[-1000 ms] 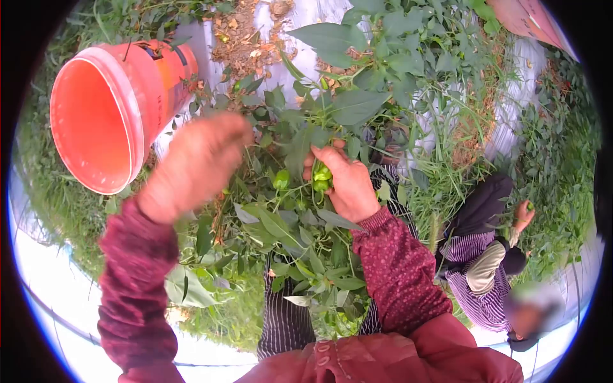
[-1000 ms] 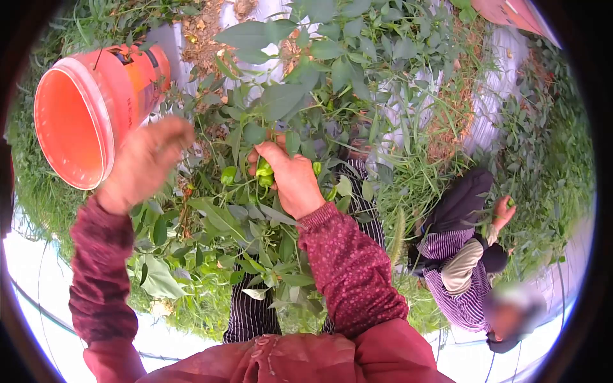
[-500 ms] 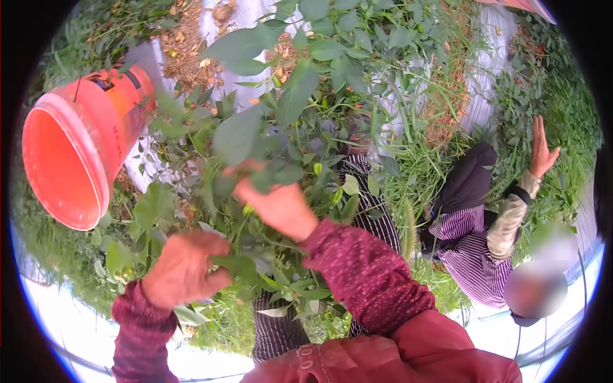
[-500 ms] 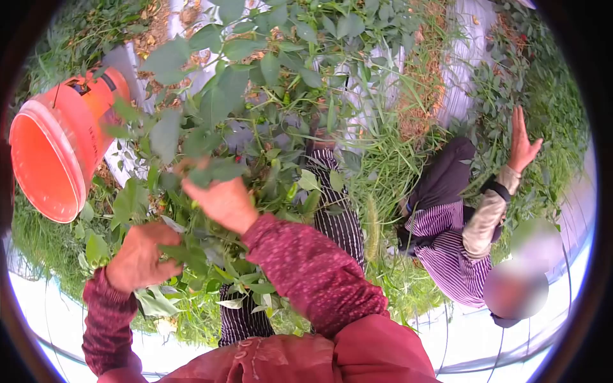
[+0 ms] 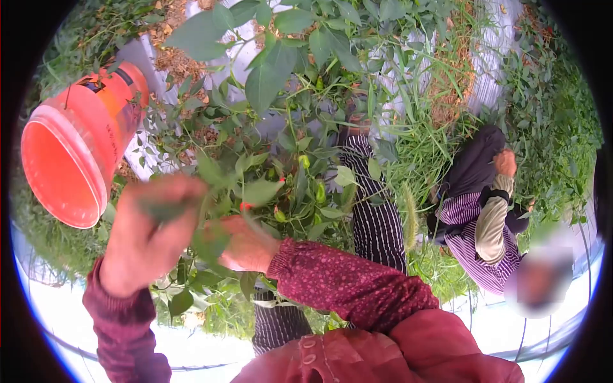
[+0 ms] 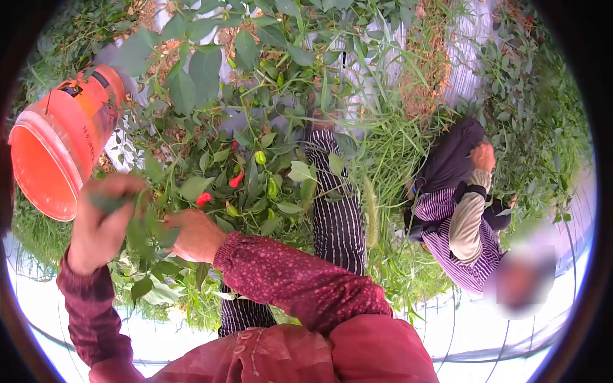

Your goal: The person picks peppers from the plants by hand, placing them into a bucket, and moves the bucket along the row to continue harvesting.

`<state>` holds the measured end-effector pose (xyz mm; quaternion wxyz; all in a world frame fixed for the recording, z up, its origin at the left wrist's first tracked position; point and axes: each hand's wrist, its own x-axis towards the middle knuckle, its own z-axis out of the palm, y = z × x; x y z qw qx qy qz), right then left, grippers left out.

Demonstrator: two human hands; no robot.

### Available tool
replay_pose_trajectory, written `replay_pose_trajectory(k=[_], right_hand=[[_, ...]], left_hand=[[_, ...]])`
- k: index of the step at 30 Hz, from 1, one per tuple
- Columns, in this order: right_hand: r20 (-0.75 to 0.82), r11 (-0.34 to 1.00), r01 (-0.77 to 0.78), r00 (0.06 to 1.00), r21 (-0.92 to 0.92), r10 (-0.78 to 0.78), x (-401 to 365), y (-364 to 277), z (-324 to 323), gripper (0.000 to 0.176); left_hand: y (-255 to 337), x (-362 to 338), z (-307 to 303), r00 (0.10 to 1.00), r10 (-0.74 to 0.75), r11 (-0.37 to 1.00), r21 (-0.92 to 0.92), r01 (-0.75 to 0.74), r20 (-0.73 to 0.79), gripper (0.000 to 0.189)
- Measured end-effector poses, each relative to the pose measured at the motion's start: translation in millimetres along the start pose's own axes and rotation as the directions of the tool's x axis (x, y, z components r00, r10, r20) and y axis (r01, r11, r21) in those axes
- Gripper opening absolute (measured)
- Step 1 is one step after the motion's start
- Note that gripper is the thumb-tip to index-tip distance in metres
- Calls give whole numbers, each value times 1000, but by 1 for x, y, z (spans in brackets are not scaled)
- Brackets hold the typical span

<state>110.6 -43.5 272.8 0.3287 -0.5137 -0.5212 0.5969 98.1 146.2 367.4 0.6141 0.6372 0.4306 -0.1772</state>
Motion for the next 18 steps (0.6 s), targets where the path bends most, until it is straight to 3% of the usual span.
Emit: replay_pose_trajectory(k=[1,3,6,8,10,12,14,18], right_hand=[[-75,992,5,997,128,5,-3,2,4,37],[-71,982,18,997,186,-4,-7,4,4,37],[-51,960,-18,998,279,34,-9,1,1,32],[-35,945,-69,996,319,84,-9,3,7,28],[136,948,-155,983,278,121,-7,4,12,27],[161,929,-189,976,317,144,-8,2,4,24],[184,907,-219,970,359,161,-8,1,3,20],[200,783,-335,942,524,269,-14,4,28,15]], left_hand=[[-5,14,5,1000,-4,1000,0,4,7,17],[-20,40,18,975,-58,998,18,55,214,18],[-52,58,48,954,-50,994,-80,77,297,20],[-63,64,68,964,7,986,-163,38,268,20],[-73,70,79,954,0,976,-208,65,301,20],[-88,73,83,958,-27,992,-112,62,287,20],[-100,77,82,975,-122,987,-82,139,184,22],[-114,86,79,960,-237,958,-129,257,150,25]])
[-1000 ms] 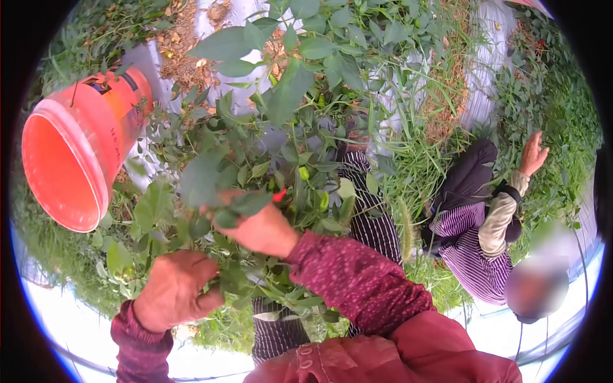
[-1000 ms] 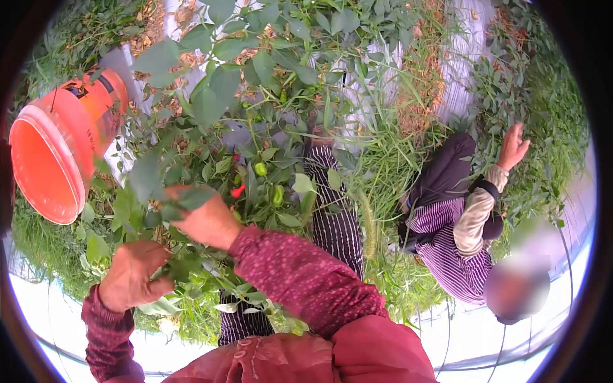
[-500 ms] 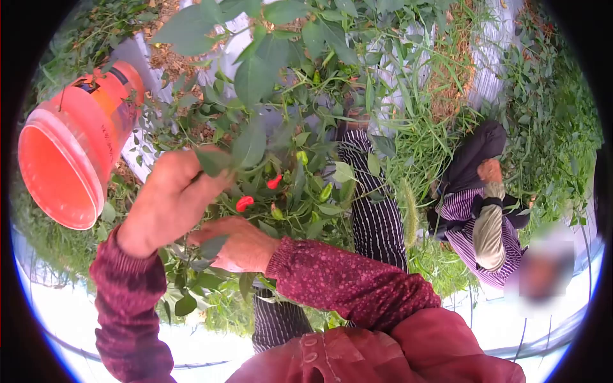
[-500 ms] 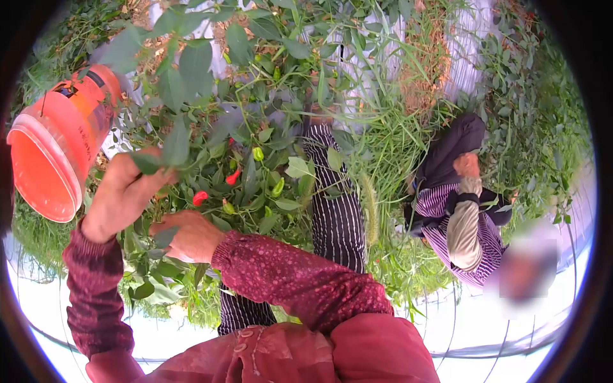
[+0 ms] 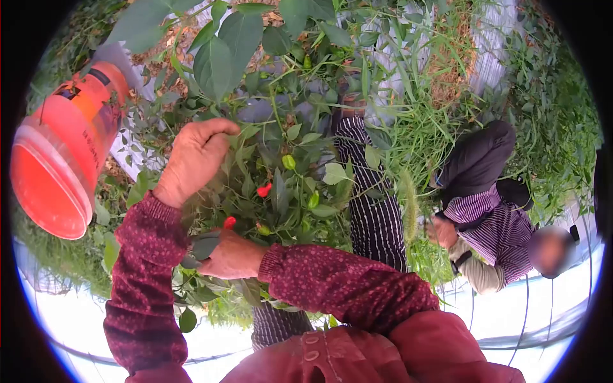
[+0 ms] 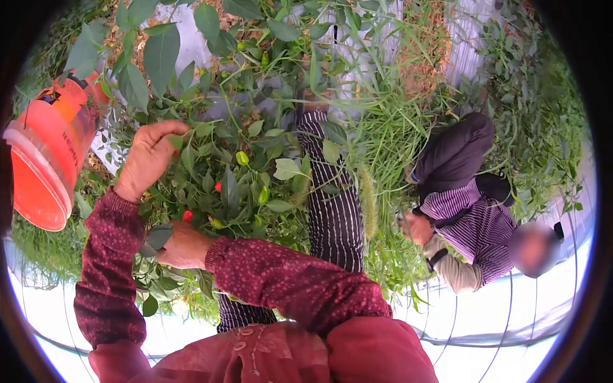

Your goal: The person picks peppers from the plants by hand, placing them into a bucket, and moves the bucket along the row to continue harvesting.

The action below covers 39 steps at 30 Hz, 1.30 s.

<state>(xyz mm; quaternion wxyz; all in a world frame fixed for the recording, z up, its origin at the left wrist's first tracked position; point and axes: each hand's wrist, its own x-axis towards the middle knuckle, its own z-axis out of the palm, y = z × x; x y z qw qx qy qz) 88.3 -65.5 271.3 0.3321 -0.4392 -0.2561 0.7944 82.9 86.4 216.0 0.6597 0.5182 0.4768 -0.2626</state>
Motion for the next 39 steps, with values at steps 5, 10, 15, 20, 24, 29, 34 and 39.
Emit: replay_pose_trajectory(k=[5,10,15,20,24,29,34,39], right_hand=[[297,975,-75,945,-210,136,0,4,0,21],[-168,978,174,974,117,-153,-5,11,20,32],[47,966,230,973,-119,-226,-10,10,2,29],[260,950,-16,960,-311,101,-8,-12,-25,22],[207,949,58,978,-309,8,-17,-23,-41,25],[138,972,-193,975,132,175,-20,-54,-116,19],[45,626,-156,981,764,189,-19,-43,-132,28],[-1,551,-120,977,826,214,-23,-48,-139,39]], left_hand=[[13,7,20,933,339,909,296,-293,-119,34],[26,31,60,871,482,625,660,-417,93,43],[-17,65,73,945,325,432,884,-178,31,19],[-44,36,59,950,292,569,819,-80,-110,12],[-48,22,57,944,272,734,674,-78,-187,21],[-59,0,70,948,198,756,654,13,-248,19],[-35,-35,73,933,-215,397,-847,355,290,43],[-44,-39,98,989,-32,815,-577,-57,-142,39]])
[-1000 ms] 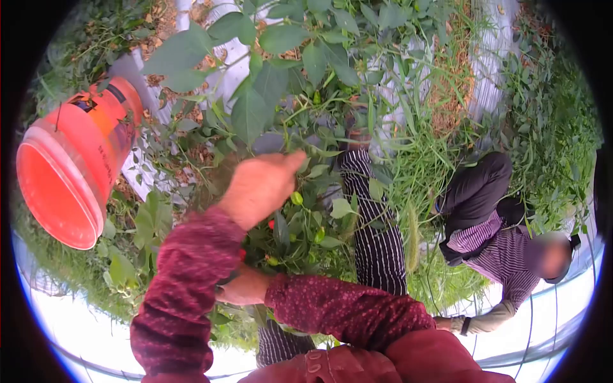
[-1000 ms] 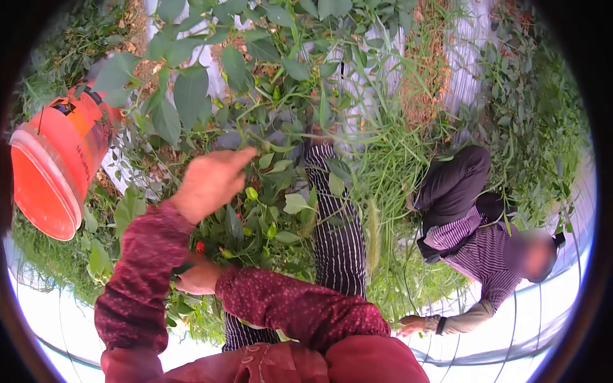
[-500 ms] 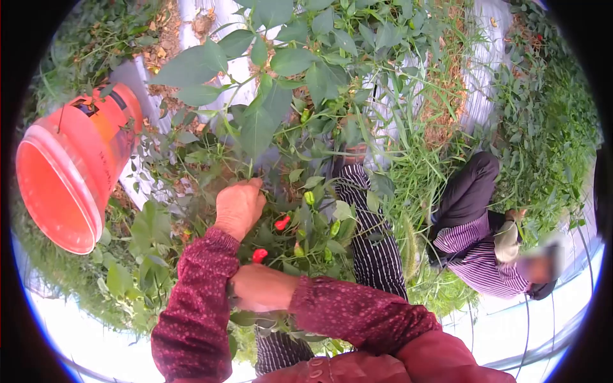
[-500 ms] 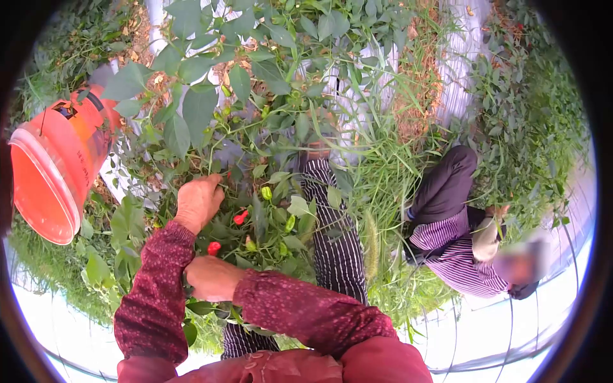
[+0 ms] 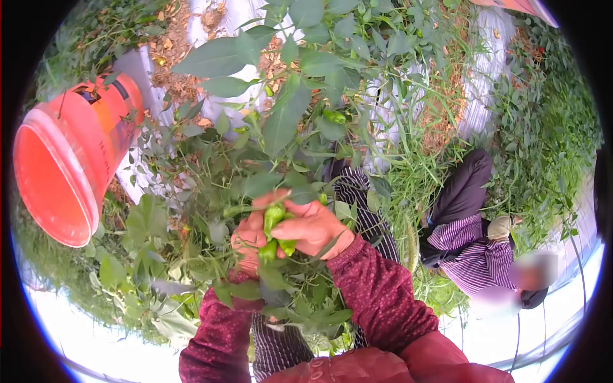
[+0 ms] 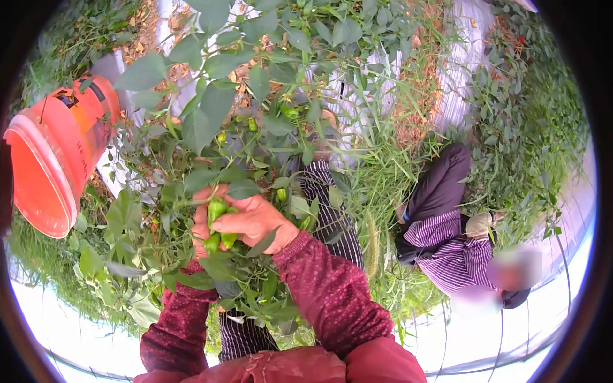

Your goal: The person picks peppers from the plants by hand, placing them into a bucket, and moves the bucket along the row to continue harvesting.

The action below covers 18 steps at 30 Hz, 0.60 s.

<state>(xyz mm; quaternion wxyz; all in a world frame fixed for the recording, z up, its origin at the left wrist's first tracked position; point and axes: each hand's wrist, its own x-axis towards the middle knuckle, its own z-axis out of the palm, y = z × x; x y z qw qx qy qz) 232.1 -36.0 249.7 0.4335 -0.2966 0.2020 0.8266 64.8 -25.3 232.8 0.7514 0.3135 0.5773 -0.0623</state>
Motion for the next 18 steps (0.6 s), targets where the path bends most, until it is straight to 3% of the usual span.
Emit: replay_pose_trajectory(k=[1,2,5,6,7,9,10,11,13,14,15,17,18], right_hand=[[-28,998,26,999,56,-24,0,-2,3,43],[-55,995,38,998,91,-33,0,-4,4,47],[-59,983,156,987,97,-151,-4,-17,1,49],[-177,987,158,973,27,-151,-5,-24,5,48],[-172,988,156,973,9,-153,-8,-34,10,48],[-253,961,213,934,-177,-254,-11,-58,24,45],[-230,964,229,939,-134,-255,-11,-70,36,50],[-215,961,227,942,-158,-258,-10,-78,45,50],[-220,914,245,920,-322,-324,-5,-92,64,49],[-248,893,163,926,-420,-285,-3,-97,73,47],[-233,884,161,930,-438,-285,0,-99,80,47],[-224,821,34,955,-570,-195,3,-97,87,45],[-303,799,-39,935,-600,-182,4,-93,94,42]], left_hand=[[-6,-1,0,995,92,992,93,-89,-28,39],[-20,2,-1,995,94,992,87,-90,-36,39],[-84,22,-5,827,563,757,413,-507,-17,28],[-87,23,1,938,315,760,631,-157,-146,25],[-89,23,1,933,326,764,623,-166,-152,25],[-82,25,0,948,318,422,899,-117,-26,26],[-49,23,9,983,144,402,914,47,-114,26],[-28,17,12,978,165,416,908,46,-125,26],[-2,8,10,995,95,387,921,-40,3,26],[-125,49,16,886,444,719,645,-261,-136,27],[-120,50,13,876,458,722,638,-267,-151,27],[-94,39,9,803,595,339,914,-223,-25,29],[-6,8,3,889,441,457,883,-109,-118,30]])
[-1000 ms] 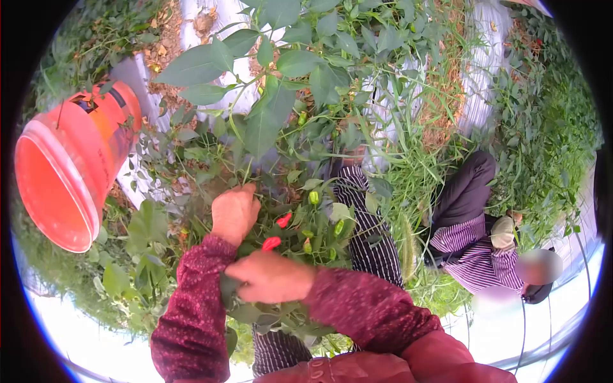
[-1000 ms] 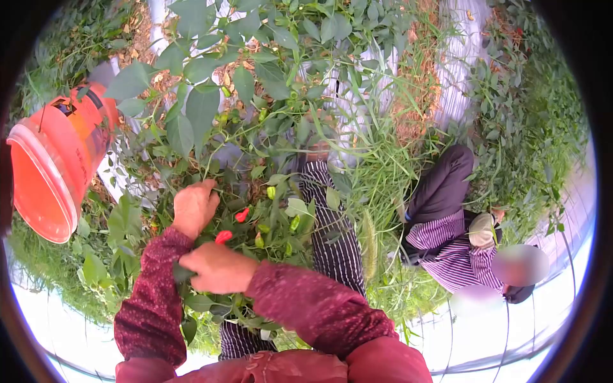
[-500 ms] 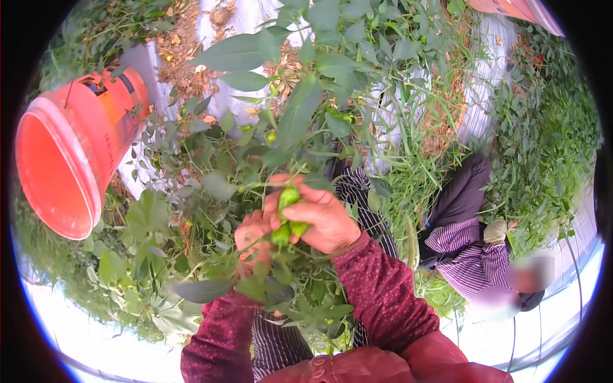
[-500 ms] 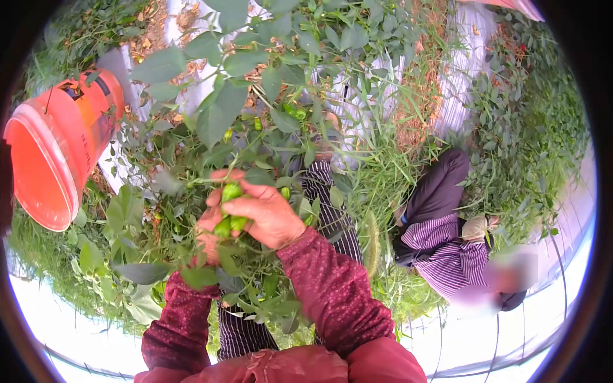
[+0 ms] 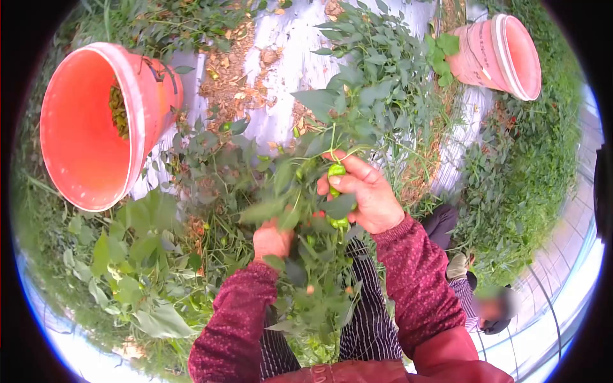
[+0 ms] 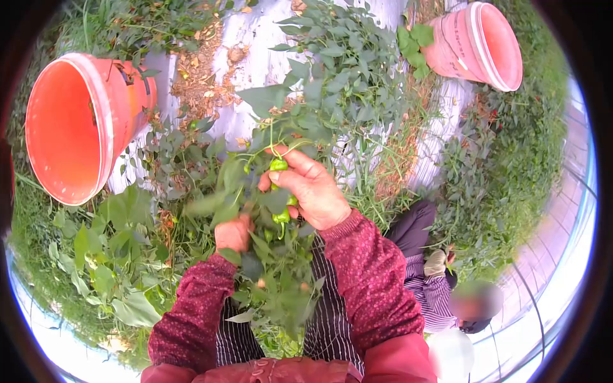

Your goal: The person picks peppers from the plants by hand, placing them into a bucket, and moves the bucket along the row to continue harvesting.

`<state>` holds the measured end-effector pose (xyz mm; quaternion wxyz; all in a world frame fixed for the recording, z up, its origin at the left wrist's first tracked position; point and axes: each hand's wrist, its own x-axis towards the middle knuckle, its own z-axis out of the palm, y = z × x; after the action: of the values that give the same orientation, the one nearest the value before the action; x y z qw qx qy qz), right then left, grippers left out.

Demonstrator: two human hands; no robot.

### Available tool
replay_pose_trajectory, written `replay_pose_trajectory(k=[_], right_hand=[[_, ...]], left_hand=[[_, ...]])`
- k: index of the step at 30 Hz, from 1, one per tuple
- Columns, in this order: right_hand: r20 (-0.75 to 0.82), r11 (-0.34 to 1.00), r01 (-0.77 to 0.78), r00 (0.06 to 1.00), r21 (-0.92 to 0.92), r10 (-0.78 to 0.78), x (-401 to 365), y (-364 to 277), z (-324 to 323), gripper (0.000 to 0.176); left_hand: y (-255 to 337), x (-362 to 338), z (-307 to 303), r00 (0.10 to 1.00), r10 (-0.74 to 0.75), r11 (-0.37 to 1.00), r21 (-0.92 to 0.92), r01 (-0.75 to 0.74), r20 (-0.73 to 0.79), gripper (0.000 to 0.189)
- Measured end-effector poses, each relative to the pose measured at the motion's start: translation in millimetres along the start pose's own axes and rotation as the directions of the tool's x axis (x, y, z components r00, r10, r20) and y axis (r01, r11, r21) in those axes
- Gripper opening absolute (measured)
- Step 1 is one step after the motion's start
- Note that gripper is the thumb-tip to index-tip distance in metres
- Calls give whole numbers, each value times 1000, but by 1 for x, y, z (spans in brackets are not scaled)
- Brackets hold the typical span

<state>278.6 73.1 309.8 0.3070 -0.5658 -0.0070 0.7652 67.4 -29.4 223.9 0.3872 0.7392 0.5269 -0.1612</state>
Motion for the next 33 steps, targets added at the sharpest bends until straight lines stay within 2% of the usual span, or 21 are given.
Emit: replay_pose_trajectory(k=[1,3,4,5,6,7,9,11,12,14,15,16,17,19,20,23,24,27,29,31,33], right_hand=[[0,1000,-5,1000,-16,5,1,4,5,42],[-95,928,-107,992,-357,78,10,20,5,39],[-70,900,-154,988,-408,137,16,28,5,39],[-62,895,-155,988,-419,142,19,33,7,39],[39,775,-8,998,-632,42,20,39,12,40],[161,600,146,987,-786,-29,19,45,17,41],[235,539,246,968,-806,-91,16,51,22,37],[390,390,451,892,-803,-230,14,50,27,28],[514,163,572,806,-804,-292,18,56,28,26],[571,124,617,774,-777,-275,15,60,28,28],[610,88,646,750,-758,-257,13,60,32,31],[534,65,544,836,-836,-128,11,58,36,31],[544,60,554,829,-830,-127,9,57,42,31],[318,63,325,942,-944,-105,2,53,55,26],[366,168,396,913,-903,-180,1,48,63,25],[319,171,329,944,-929,-85,2,49,59,25],[293,51,297,953,-954,-71,1,52,60,22],[319,-63,314,943,-947,-99,-2,50,69,19],[342,-66,336,934,-939,-102,-1,51,73,19],[264,-165,242,956,-956,-127,-2,47,80,20],[307,-134,288,941,-948,-145,-4,43,84,19]], left_hand=[[1,7,-6,1000,-6,1000,-15,6,-5,30],[-1,15,-13,935,-46,979,-204,-29,-352,34],[0,19,-29,901,-59,965,-257,-60,-430,37],[0,22,-47,858,-78,948,-303,-93,-508,39],[3,25,-68,838,0,963,-226,-147,-546,46],[2,25,-77,839,-15,964,-230,-132,-543,46],[-2,23,-88,780,216,916,-154,-369,-587,51],[-9,17,-98,821,226,919,-164,-358,-524,57],[-13,13,-100,854,263,900,-204,-384,-448,59],[-16,4,-108,904,305,879,-275,-389,-301,60],[-18,0,-105,906,293,886,-271,-377,-305,60],[-19,-3,-101,918,271,883,-305,-356,-289,61],[-20,-4,-99,928,253,878,-338,-338,-272,62],[-17,-10,-102,938,216,888,-345,-304,-269,58],[-16,-11,-102,933,186,904,-318,-285,-307,55],[-12,-13,-96,932,127,913,-327,-244,-341,44],[-11,-13,-94,943,84,906,-369,-206,-321,41],[-12,-15,-95,952,7,879,-452,-152,-306,34],[-13,-16,-95,950,-8,858,-490,-154,-312,35],[-11,-15,-92,945,-49,823,-550,-145,-323,28],[-8,-15,-90,937,-170,752,-655,-76,-304,20]])
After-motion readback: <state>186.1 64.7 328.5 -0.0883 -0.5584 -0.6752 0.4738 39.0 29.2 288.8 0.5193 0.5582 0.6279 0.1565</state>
